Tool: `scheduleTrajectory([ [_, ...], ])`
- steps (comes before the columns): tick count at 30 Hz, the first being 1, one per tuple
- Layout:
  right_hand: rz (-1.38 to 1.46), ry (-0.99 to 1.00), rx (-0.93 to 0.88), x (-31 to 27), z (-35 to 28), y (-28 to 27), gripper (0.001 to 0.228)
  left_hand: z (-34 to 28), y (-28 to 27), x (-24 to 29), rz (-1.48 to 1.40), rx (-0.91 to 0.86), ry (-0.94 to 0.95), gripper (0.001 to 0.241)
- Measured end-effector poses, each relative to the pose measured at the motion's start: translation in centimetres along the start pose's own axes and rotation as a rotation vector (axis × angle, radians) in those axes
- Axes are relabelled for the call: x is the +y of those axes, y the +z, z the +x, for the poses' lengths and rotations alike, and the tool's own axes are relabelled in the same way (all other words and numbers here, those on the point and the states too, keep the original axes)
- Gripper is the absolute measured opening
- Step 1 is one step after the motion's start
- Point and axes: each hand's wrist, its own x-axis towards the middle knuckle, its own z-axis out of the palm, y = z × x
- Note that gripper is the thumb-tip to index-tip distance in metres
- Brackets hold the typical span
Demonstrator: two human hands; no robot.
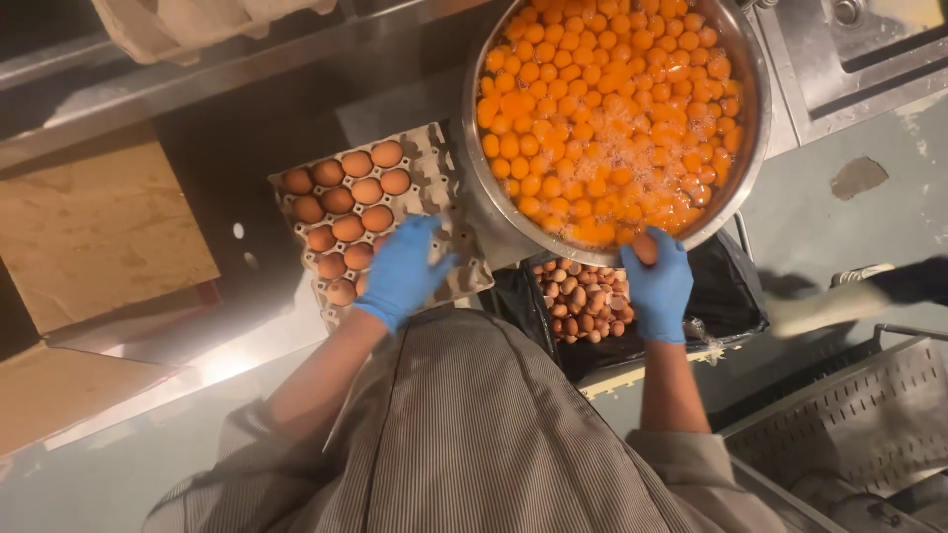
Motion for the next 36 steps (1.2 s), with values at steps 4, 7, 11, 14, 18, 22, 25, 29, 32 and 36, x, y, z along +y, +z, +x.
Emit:
scheduleTrajectory([
  [4,-0.066,-0.012,0.022,0.8,0.9,-1.5,0.042,-2.1,-0.4,-6.0,0.618,-0.186,-0.195,0.057],
  [7,-0.021,0.129,-0.008,-0.5,1.8,-2.0,0.04,-3.7,0.8,-8.2,0.788,-0.207,-0.159,0.059],
  [11,-0.135,0.019,-0.062,-0.9,4.1,0.1,0.036,-2.7,1.1,-8.0,0.871,-0.219,-0.17,0.055],
  [14,-0.202,-0.005,-0.1,0.4,5.3,1.2,0.035,-2.8,1.8,-10.7,0.88,-0.213,-0.103,0.048],
  [18,-0.132,-0.056,-0.044,-1.5,5.0,-3.0,0.039,-3.2,0.4,-10.1,0.675,-0.113,-0.164,0.042],
  [22,-0.196,0.137,-0.091,-4.7,3.9,-8.1,0.046,-2.6,-1.9,-5.6,0.113,0.14,-0.204,0.045],
  [25,-0.447,0.032,-0.275,-4.3,2.8,-9.1,0.06,-1.0,-2.7,0.6,-0.093,0.168,-0.13,0.046],
  [29,-0.291,-0.311,-0.27,-8.3,1.9,-6.9,0.07,1.5,-0.2,7.7,-0.309,0.115,0.093,0.043],
  [32,0.033,-0.448,-0.279,-12.8,0.8,-4.2,0.078,2.5,1.1,11.8,-0.432,0.012,0.141,0.052],
  [36,-0.035,-0.51,-0.366,-8.1,-0.6,-0.5,0.064,2.4,1.4,10.2,-0.471,-0.093,0.037,0.063],
])
